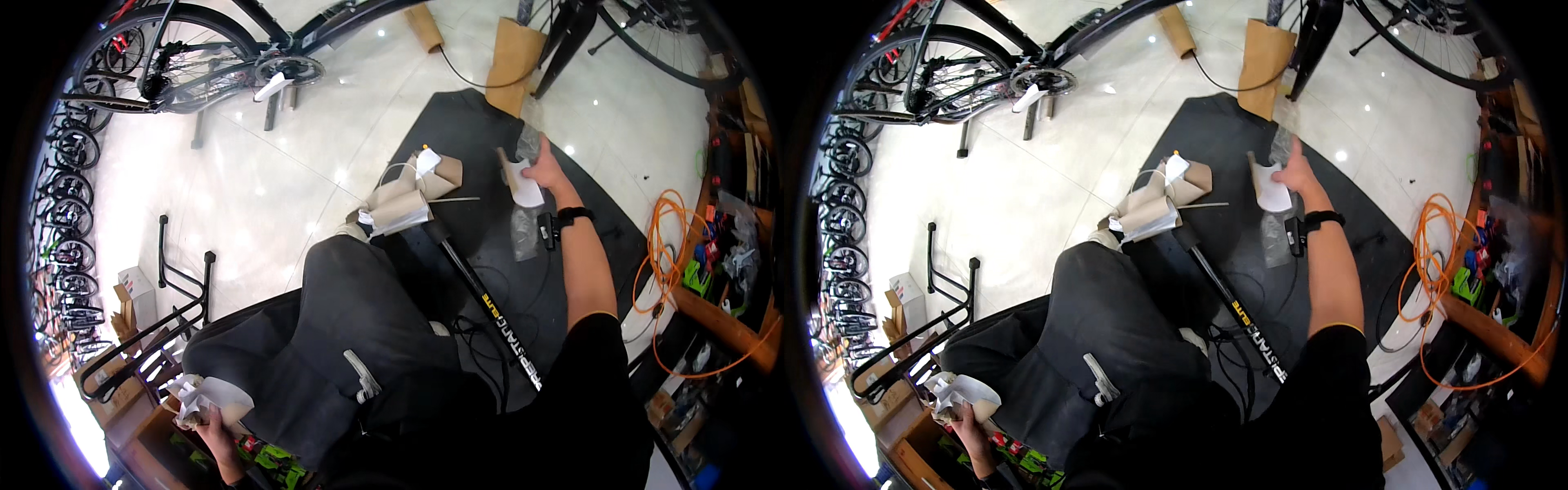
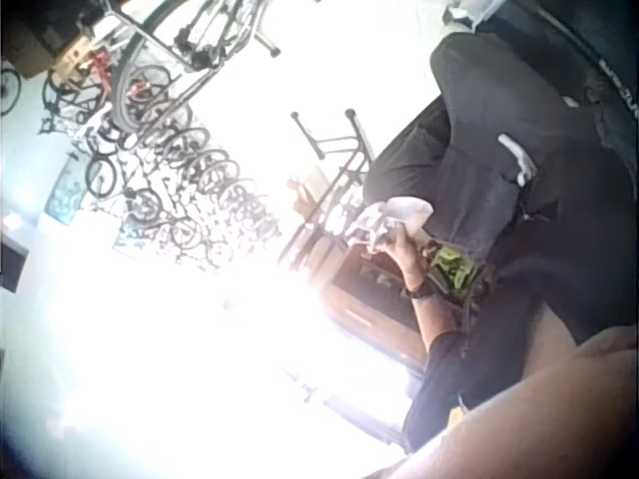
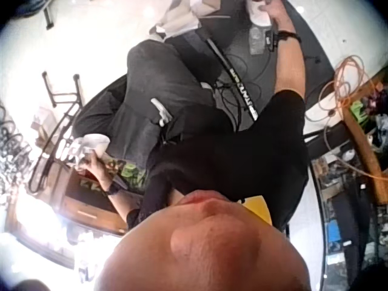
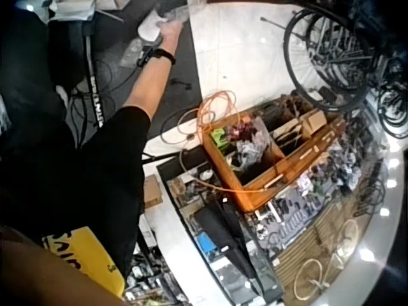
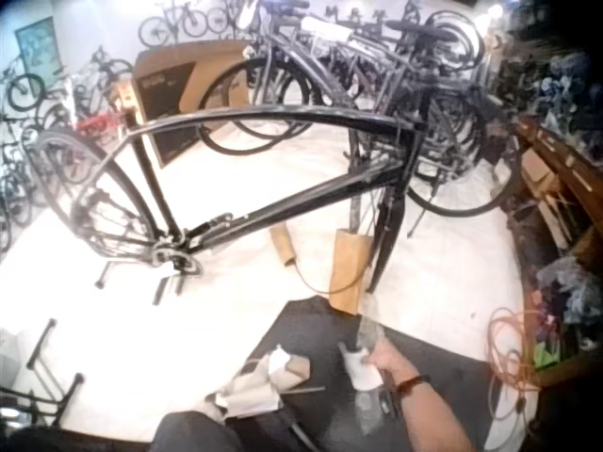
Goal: The person assembles a bicycle in a workshop, using a screwdriver to remove protective packaging and securing components. They handle the bicycle frame, wheels, and cardboard packaging, moving between the workbench and the floor to position parts.
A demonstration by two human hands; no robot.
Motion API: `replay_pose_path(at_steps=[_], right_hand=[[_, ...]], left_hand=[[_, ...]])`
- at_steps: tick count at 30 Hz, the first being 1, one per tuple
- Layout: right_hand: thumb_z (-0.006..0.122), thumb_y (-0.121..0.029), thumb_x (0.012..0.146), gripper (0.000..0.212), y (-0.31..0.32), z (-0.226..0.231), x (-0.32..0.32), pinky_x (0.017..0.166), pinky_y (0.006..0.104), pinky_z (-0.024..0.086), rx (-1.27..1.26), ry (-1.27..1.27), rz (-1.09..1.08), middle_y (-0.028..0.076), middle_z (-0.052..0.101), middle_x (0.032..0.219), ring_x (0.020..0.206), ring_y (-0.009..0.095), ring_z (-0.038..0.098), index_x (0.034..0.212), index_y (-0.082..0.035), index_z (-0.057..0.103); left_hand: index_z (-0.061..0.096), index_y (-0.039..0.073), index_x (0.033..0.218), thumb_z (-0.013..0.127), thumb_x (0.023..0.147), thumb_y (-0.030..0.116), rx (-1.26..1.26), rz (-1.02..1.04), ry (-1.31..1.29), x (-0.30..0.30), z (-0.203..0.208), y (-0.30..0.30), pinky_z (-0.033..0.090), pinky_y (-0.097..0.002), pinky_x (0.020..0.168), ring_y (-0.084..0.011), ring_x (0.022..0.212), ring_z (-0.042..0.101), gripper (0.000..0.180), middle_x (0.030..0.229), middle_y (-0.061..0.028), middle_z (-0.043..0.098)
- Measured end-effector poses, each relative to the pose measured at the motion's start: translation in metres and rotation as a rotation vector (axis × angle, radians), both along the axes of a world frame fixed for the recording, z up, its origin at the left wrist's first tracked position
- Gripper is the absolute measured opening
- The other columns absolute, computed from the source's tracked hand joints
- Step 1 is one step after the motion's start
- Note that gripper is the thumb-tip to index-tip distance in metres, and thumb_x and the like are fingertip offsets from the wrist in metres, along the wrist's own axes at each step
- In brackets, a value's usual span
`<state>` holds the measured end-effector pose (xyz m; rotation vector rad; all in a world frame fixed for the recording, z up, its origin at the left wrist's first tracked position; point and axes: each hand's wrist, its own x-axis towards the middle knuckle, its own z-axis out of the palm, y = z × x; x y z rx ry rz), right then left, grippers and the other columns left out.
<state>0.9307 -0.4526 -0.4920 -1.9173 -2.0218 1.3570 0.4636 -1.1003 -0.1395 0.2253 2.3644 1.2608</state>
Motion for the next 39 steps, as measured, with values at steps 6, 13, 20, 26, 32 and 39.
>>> replay_pose_path(at_steps=[6,13,20,26,32,39], right_hand=[[0.066,-0.003,0.074,0.059,0.01,-0.06,-0.027,0.095,0.0421,0.049,0.22,-0.384,0.068,0.027,0.063,0.114,0.107,0.045,0.06,0.131,-0.002,0.052],[0.064,-0.002,0.077,0.022,-0.002,-0.074,-0.008,0.087,0.0435,0.053,0.144,-0.501,0.182,0.027,0.064,0.108,0.104,0.04,0.062,0.099,0.005,0.066],[0.055,-0.004,0.085,0.02,-0.067,-0.053,0.044,0.093,0.0456,0.049,0.03,-0.565,0.256,0.026,0.064,0.111,0.109,0.044,0.059,0.1,0.001,0.067],[0.065,-0.001,0.074,0.013,-0.071,0.062,0.005,0.083,0.0456,0.05,-0.127,-0.222,0.933,0.02,0.064,0.095,0.096,0.04,0.061,0.087,0.0,0.064],[0.071,-0.009,0.077,0.022,-0.087,0.142,-0.088,0.081,0.0426,0.048,0.32,0.315,0.689,0.016,0.053,0.104,0.094,0.037,0.058,0.091,0.001,0.057],[0.086,-0.034,0.062,0.072,-0.113,0.059,-0.233,0.103,0.0674,0.029,0.432,-0.067,1.009,0.021,0.03,0.15,0.133,0.05,0.03,0.125,-0.016,0.056]], left_hand=[[0.042,0.0,0.135,0.061,0.094,0.011,0.033,0.043,-0.027,0.004,-0.003,-0.004,0.048,-0.0345,0.092,-0.0189,0.106,0.059,0.046,0.121,-0.0091,0.058],[0.04,0.002,0.136,0.06,0.095,0.01,0.118,0.045,-0.005,0.007,-0.009,-0.009,0.049,-0.0349,0.092,-0.0202,0.107,0.059,0.046,0.122,-0.0099,0.058],[0.042,0.001,0.134,0.06,0.094,0.009,0.034,0.028,0.037,0.013,-0.01,-0.003,0.047,-0.0344,0.093,-0.0184,0.108,0.057,0.044,0.123,-0.0089,0.056],[0.048,-0.001,0.128,0.06,0.092,0.007,0.057,0.042,0.029,0.017,-0.007,0.017,0.048,-0.0316,0.085,-0.0151,0.098,0.059,0.039,0.113,-0.0065,0.06],[0.05,-0.002,0.126,0.06,0.09,0.006,-0.024,-0.006,0.029,0.011,-0.007,0.018,0.046,-0.03,0.086,-0.013,0.098,0.056,0.038,0.115,-0.0046,0.058],[0.048,0.0,0.128,0.064,0.088,0.006,0.044,0.051,0.029,0.018,-0.009,0.024,0.045,-0.0304,0.088,-0.0141,0.1,0.055,0.044,0.117,-0.0044,0.056]])
